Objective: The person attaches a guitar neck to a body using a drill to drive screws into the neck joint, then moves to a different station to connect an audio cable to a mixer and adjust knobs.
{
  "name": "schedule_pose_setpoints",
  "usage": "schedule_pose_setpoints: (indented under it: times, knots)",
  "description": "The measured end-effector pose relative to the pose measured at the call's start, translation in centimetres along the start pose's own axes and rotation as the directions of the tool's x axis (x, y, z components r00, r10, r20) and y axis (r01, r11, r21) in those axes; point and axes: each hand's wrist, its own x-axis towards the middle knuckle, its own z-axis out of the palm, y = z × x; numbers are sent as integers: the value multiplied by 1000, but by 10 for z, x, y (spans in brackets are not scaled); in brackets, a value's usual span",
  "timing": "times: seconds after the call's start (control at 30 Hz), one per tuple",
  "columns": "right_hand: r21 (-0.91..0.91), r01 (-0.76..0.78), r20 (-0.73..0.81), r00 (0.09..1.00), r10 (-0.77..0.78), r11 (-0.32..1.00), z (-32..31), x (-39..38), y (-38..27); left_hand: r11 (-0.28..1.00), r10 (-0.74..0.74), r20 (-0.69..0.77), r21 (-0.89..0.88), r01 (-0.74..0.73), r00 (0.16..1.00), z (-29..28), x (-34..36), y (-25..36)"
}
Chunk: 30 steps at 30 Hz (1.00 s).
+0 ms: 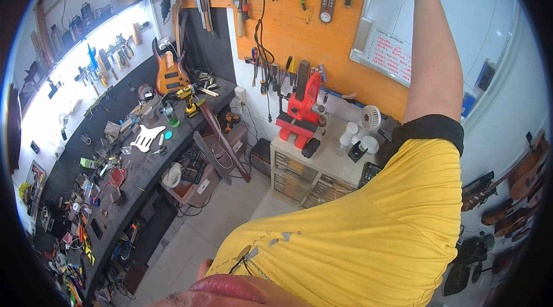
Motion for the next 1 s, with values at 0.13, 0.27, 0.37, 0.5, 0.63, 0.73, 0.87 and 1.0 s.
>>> schedule_pose_setpoints:
  times: [0.13, 0.27, 0.37, 0.5, 0.63, 0.73, 0.87, 1.0]
  knots:
    - [-20, 23, -10, 1000, -23, 1000, 0, -8, -4, 1000, 4, 14, 6, -4, 1000, -2, -6, 15]
    - [-13, 28, -22, 999, -28, 1000, 5, -16, -3, 1000, -7, 14, -14, 7, 1000, -1, -7, 14]
    - [-5, 5, -30, 1000, -5, 1000, 13, -26, 1, 998, -15, 21, -63, 16, 1000, 0, -6, 9]
    - [-75, 43, -114, 992, -52, 996, 9, -21, 4, 1000, -6, 9, -26, 7, 1000, -1, -6, 11]
    - [-99, -26, -142, 990, 11, 995, -2, -10, 7, 1000, 6, 9, -23, -6, 1000, -7, -18, 30]
    - [-67, -42, -144, 989, 32, 997, -6, -6, 6, 999, 44, -2, -21, -44, 999, 0, -7, 7]
    - [-19, -5, -222, 975, 1, 1000, 23, -40, 10, 999, 35, -16, -29, -35, 999, 0, -9, -2]
    - [37, 41, -150, 988, -35, 998, 7, -33, 7, 1000, 14, 5, -3, -14, 1000, 3, -2, -8]
